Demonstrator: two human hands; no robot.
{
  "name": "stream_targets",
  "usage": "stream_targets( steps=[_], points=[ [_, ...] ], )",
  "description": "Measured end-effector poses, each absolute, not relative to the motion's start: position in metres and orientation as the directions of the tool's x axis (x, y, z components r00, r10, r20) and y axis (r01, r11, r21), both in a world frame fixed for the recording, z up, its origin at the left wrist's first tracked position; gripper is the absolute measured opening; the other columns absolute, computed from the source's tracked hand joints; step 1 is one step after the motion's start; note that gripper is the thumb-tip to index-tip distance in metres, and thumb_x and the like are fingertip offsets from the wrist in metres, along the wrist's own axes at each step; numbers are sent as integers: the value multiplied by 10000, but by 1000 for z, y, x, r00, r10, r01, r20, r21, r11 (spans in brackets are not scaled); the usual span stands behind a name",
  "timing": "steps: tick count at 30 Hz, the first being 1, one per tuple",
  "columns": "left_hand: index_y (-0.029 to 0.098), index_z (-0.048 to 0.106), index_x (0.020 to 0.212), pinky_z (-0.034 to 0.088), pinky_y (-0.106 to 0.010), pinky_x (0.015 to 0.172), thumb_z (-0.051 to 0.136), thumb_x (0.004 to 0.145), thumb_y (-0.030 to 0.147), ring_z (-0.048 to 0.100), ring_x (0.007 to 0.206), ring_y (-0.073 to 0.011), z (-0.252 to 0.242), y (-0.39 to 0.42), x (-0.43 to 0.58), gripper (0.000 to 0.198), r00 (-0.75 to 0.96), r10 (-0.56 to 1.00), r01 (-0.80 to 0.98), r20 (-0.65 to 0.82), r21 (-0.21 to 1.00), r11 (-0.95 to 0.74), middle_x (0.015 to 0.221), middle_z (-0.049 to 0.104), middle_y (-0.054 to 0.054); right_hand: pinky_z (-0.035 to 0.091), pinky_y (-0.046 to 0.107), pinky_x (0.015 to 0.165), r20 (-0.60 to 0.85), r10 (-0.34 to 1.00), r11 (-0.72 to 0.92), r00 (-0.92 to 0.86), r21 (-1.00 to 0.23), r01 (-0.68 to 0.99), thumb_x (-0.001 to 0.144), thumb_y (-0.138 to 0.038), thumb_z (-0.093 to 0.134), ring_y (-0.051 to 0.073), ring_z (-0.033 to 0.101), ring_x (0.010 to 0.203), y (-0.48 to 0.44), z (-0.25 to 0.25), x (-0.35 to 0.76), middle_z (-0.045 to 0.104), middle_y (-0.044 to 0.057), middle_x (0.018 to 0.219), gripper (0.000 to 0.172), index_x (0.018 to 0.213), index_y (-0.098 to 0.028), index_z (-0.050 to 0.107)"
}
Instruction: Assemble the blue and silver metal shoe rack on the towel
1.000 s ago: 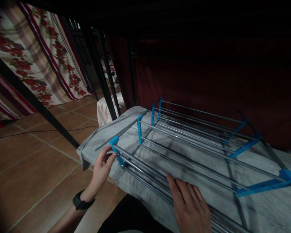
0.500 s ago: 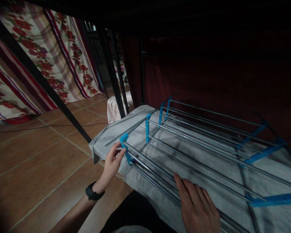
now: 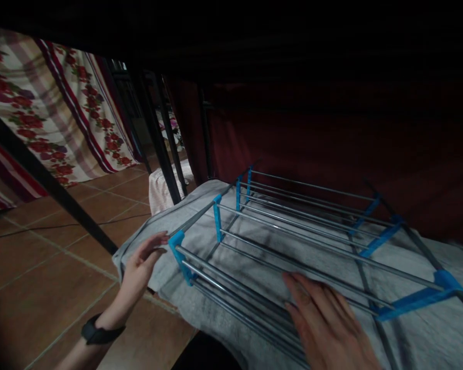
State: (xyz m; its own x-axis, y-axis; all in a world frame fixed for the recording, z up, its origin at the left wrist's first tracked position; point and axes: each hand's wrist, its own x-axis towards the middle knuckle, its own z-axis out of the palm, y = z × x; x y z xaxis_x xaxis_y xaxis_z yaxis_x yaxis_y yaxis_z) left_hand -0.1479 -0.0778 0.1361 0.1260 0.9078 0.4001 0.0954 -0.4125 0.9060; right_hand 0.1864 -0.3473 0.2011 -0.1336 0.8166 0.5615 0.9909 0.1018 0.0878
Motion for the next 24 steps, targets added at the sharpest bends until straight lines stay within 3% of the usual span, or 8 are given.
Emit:
stream_targets(
  steps=[5,11,14,17,20,24],
  points=[
    [156,675,1083,503,-305,758,671,764,442,620,939,-216,191,-30,-128,428,93,931,48,352,933,-357,1026,681,-91,473,421,1003,519,855,10,6,-28,1000,999,-389,393,250,563,1205,-312,222,248,568,68,1349,408,1374,-259,488],
    [145,698,1068,497,-316,748,736,693,516,630,969,-242,213,-1,-73,529,338,898,15,283,952,-306,1088,690,-119,455,478,1012,322,947,-17,-11,83,996,976,-296,363,289,544,1238,-239,220,266,551,131,1373,422,1341,-175,536],
    [160,700,1067,487,-307,743,766,656,525,638,929,-229,199,9,-61,553,410,889,22,205,972,-234,1048,700,-101,442,484,1027,217,976,-47,23,105,993,952,-245,368,296,539,1252,-227,210,263,535,149,1399,445,1355,-158,535],
    [164,696,1048,473,-294,707,773,620,558,632,840,-207,171,17,-68,587,402,905,33,140,985,-167,983,704,-81,410,495,1071,243,970,-17,-3,81,997,960,-291,371,295,492,1305,-240,208,258,498,142,1445,487,1422,-173,472],
    [150,702,965,468,-297,676,783,571,574,625,800,-214,135,19,-87,585,384,922,82,61,992,-99,922,701,-84,414,462,1087,236,971,37,-28,-31,999,986,-371,354,263,494,1305,-266,214,256,496,91,1456,472,1422,-238,478],
    [138,706,935,480,-308,690,773,603,566,636,804,-220,88,12,-105,547,406,914,163,-11,985,-60,881,702,-97,456,409,1059,8,998,66,-66,-228,971,998,-427,349,225,561,1243,-292,207,257,569,43,1386,435,1360,-286,546]
  ],
)
